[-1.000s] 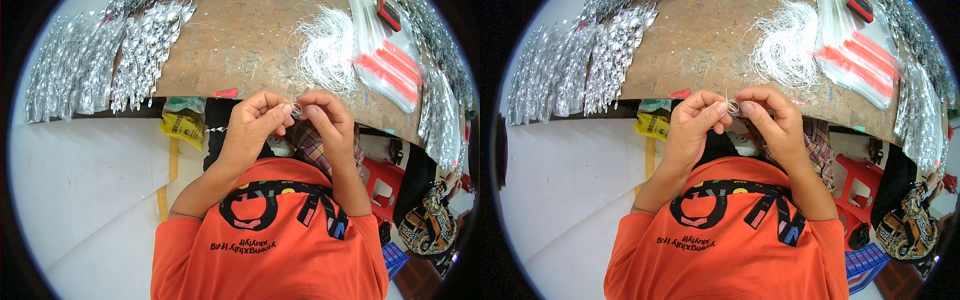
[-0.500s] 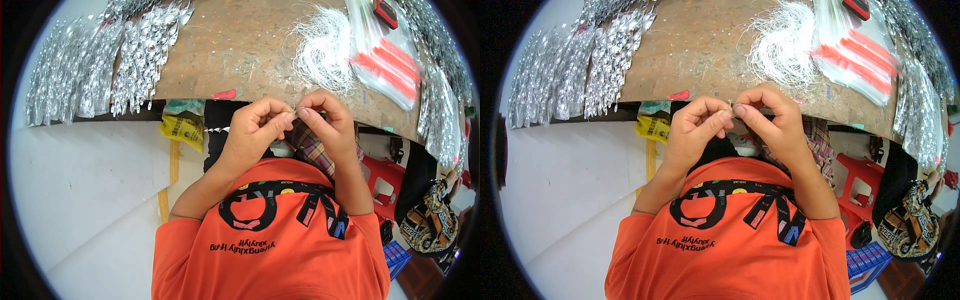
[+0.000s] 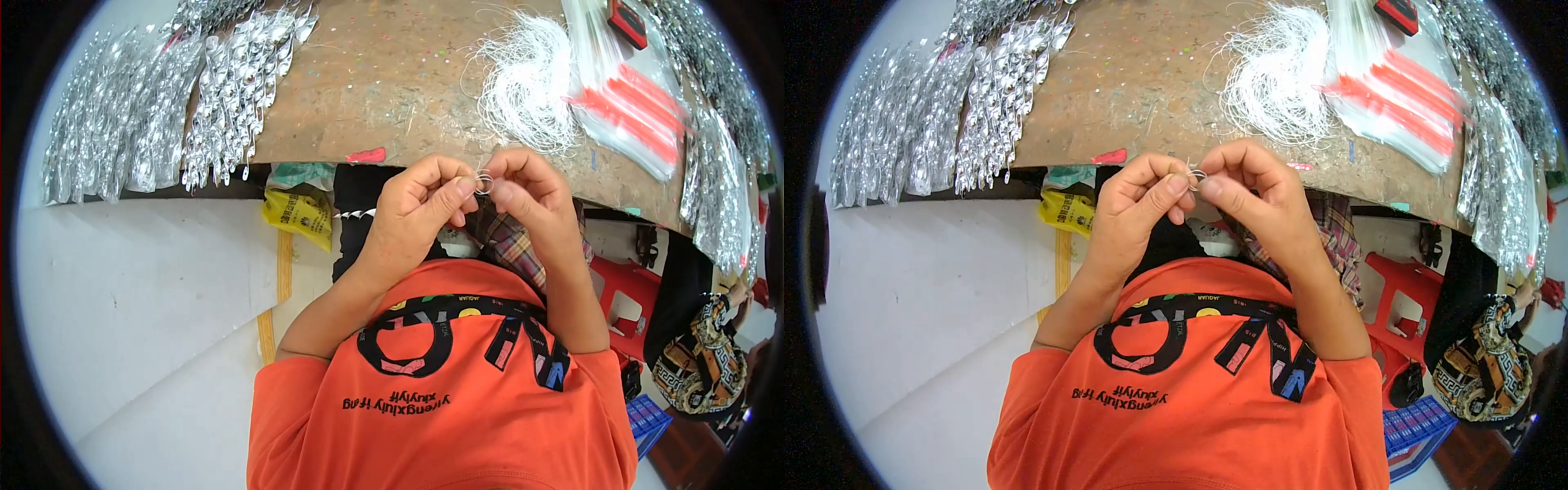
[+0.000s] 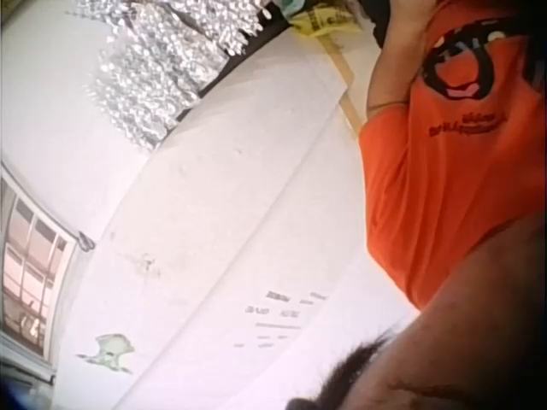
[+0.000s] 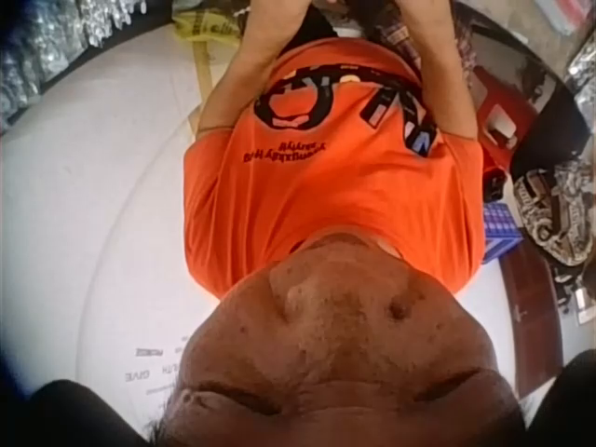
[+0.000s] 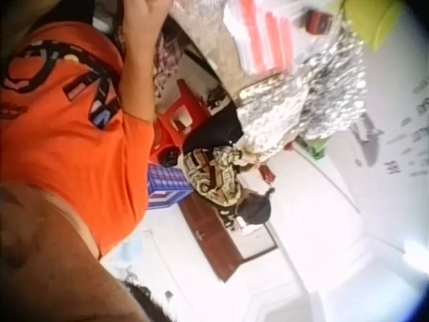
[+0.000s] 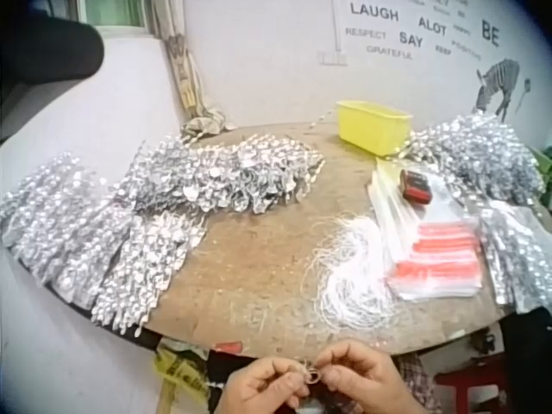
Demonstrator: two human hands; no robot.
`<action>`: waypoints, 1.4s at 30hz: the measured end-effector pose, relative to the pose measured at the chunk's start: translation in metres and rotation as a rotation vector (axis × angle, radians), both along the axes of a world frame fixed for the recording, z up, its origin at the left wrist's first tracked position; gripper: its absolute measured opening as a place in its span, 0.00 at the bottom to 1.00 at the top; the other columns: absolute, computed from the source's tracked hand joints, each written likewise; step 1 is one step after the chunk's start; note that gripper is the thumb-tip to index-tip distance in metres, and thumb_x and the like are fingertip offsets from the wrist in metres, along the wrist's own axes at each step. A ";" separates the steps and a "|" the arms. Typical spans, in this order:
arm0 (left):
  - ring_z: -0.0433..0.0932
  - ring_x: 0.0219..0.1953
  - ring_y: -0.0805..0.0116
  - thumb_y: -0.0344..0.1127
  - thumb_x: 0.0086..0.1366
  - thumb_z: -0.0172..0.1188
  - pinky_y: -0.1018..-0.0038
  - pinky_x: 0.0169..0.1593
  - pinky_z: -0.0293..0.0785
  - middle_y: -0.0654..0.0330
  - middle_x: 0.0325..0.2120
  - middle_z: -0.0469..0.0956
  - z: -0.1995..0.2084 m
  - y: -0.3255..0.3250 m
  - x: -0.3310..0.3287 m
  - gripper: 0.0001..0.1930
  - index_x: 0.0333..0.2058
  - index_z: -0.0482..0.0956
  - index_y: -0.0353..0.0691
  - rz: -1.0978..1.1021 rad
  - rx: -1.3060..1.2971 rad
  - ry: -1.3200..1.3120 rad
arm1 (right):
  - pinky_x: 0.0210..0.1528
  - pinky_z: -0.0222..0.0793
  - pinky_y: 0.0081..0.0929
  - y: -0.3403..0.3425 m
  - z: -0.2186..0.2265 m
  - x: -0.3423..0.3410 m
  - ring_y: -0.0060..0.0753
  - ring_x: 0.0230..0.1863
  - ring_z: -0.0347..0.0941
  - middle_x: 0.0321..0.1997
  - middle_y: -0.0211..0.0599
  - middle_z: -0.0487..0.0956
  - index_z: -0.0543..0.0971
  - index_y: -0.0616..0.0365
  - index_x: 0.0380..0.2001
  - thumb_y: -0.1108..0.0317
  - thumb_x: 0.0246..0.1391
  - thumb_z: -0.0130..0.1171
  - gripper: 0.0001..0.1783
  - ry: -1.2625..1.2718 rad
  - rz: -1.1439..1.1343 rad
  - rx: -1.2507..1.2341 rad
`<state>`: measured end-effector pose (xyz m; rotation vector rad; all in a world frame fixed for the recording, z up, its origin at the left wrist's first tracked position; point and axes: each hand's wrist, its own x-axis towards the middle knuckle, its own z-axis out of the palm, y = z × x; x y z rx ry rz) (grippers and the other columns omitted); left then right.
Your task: Assembling small toy components and ornaments at a factory workbench.
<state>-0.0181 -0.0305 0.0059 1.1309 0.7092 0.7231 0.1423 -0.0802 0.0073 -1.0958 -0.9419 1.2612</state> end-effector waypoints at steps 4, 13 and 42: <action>0.68 0.25 0.81 0.34 0.63 0.53 0.85 0.31 0.65 0.64 0.25 0.74 -0.003 -0.001 0.000 0.07 0.34 0.73 0.35 -0.006 0.029 -0.027 | 0.30 0.58 0.11 0.000 0.001 0.005 0.12 0.27 0.62 0.27 0.23 0.71 0.73 0.59 0.32 0.70 0.51 0.54 0.06 -0.062 0.062 -0.058; 0.68 0.24 0.82 0.31 0.61 0.54 0.85 0.29 0.66 0.66 0.23 0.73 -0.003 -0.003 0.000 0.06 0.32 0.74 0.35 0.005 0.072 0.016 | 0.32 0.59 0.12 -0.001 -0.003 0.006 0.12 0.30 0.64 0.31 0.23 0.72 0.74 0.59 0.30 0.71 0.51 0.54 0.04 -0.022 0.084 -0.089; 0.71 0.25 0.81 0.31 0.56 0.58 0.86 0.29 0.63 0.64 0.24 0.75 0.004 0.003 -0.004 0.05 0.31 0.75 0.37 -0.004 -0.182 -0.122 | 0.40 0.61 0.19 0.003 -0.016 0.005 0.21 0.36 0.66 0.34 0.31 0.73 0.77 0.60 0.32 0.75 0.49 0.56 0.05 -0.350 -0.139 0.272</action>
